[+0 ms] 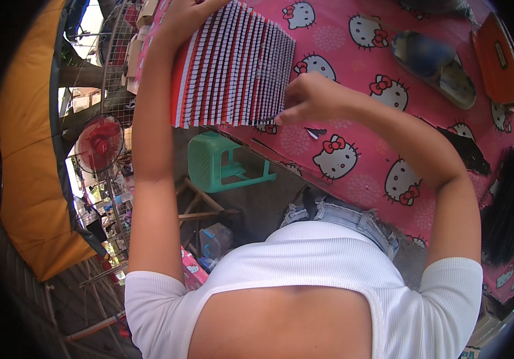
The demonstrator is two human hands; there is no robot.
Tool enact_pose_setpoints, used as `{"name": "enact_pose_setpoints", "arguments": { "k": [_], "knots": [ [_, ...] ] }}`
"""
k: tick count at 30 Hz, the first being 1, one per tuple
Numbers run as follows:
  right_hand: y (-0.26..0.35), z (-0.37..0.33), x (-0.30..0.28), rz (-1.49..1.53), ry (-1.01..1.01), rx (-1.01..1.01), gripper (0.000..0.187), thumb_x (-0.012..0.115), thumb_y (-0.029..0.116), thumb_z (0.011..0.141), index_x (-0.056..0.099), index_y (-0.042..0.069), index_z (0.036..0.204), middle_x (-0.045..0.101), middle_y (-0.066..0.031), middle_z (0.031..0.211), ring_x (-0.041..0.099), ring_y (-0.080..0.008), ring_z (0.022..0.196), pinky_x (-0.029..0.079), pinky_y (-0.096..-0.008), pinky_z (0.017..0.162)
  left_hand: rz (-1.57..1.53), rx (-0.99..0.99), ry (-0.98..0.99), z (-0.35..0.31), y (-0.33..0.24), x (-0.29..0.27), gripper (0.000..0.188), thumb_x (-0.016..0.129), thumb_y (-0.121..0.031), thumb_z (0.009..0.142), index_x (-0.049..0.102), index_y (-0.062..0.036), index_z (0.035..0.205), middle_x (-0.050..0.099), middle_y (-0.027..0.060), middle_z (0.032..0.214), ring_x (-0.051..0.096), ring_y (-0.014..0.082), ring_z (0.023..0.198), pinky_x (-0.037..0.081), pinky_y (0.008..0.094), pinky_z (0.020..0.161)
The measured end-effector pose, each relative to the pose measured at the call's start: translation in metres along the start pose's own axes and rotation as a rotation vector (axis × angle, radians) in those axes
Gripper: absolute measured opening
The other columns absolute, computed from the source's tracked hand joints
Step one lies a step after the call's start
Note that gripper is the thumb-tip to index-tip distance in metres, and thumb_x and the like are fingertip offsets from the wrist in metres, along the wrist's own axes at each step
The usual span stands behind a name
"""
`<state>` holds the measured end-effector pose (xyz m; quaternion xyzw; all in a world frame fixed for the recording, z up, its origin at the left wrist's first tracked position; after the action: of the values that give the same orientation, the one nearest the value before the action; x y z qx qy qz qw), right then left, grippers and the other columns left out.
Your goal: The person trims the edges of a stack of notebooks with a blade, places them into a cardboard box, and gathers more notebooks from a table.
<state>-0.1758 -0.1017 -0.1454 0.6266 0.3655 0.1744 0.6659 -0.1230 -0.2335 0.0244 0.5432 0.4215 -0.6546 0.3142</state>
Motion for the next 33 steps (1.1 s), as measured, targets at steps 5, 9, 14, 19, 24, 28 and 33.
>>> {"name": "enact_pose_setpoints", "arguments": {
  "k": [5,9,14,19,24,28,33],
  "knots": [
    [-0.01,-0.004,0.005,-0.026,-0.011,0.036,0.031,0.076,0.027,0.066,0.061,0.004,0.081,0.058,-0.0078,0.074,0.058,-0.0247,0.069,0.045,-0.0349,0.062,-0.039,0.017,-0.018,0.001,-0.004,-0.001,0.042,0.06,-0.042,0.079,0.06,-0.0003,0.072,0.055,0.011,0.063,0.053,0.0184,0.062,0.041,0.0333,0.058],
    [0.024,-0.027,-0.002,-0.61,-0.328,-0.439,0.041,0.074,0.032,0.065,0.056,0.007,0.093,0.053,-0.008,0.089,0.054,-0.026,0.086,0.04,-0.038,0.076,-0.041,-0.002,-0.021,-0.001,-0.001,-0.001,0.04,0.061,-0.04,0.079,0.062,-0.0002,0.076,0.057,0.0104,0.064,0.055,0.0174,0.063,0.042,0.032,0.058],
    [0.035,-0.027,0.002,-0.676,-0.389,-0.578,0.037,0.074,0.029,0.065,0.057,0.008,0.091,0.053,-0.0074,0.087,0.054,-0.0259,0.086,0.041,-0.0378,0.075,-0.09,0.01,-0.004,0.0,-0.008,0.0,0.038,0.061,-0.038,0.08,0.065,-0.0007,0.08,0.059,0.0097,0.066,0.056,0.0162,0.065,0.043,0.0306,0.06],
    [-0.02,0.005,0.006,0.018,0.105,0.12,0.029,0.075,0.026,0.066,0.063,0.003,0.08,0.055,-0.0097,0.076,0.057,-0.0238,0.07,0.045,-0.0329,0.059,-0.076,-0.007,-0.006,-0.002,-0.005,-0.001,0.038,0.06,-0.039,0.08,0.065,-0.001,0.081,0.06,0.0103,0.067,0.057,0.0175,0.067,0.044,0.0313,0.062],
    [-0.032,-0.004,0.013,0.084,0.119,0.252,0.033,0.075,0.025,0.066,0.061,0.005,0.086,0.054,-0.0099,0.081,0.056,-0.0243,0.075,0.045,-0.034,0.063,-0.06,0.026,-0.016,-0.001,-0.005,-0.001,0.039,0.059,-0.04,0.08,0.065,-0.0012,0.081,0.06,0.0111,0.068,0.058,0.0193,0.067,0.044,0.0321,0.062],
    [0.022,-0.025,-0.006,-0.525,-0.349,-0.47,0.037,0.074,0.031,0.066,0.06,0.005,0.087,0.056,-0.0102,0.078,0.057,-0.0272,0.075,0.045,-0.0392,0.064,-0.034,-0.002,0.0,0.0,-0.005,-0.001,0.039,0.059,-0.04,0.08,0.064,-0.0012,0.081,0.06,0.0115,0.068,0.058,0.0194,0.068,0.044,0.0322,0.062],
    [0.025,-0.016,0.001,-0.545,-0.327,-0.492,0.037,0.074,0.03,0.067,0.06,0.004,0.088,0.059,-0.0116,0.076,0.059,-0.0283,0.07,0.046,-0.0413,0.062,-0.039,-0.007,-0.002,0.001,-0.005,-0.001,0.039,0.06,-0.04,0.08,0.065,-0.0013,0.082,0.06,0.0114,0.069,0.058,0.019,0.068,0.044,0.0321,0.062]
  ]
}}
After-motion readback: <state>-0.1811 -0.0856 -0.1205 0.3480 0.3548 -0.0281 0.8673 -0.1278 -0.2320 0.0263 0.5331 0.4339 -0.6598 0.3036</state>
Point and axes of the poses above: each hand's wrist, its own z-axis towards the middle knuckle, its own x-axis out of the palm, y = z × x, the point moved 10 cm from there along z, towards the middle knuckle
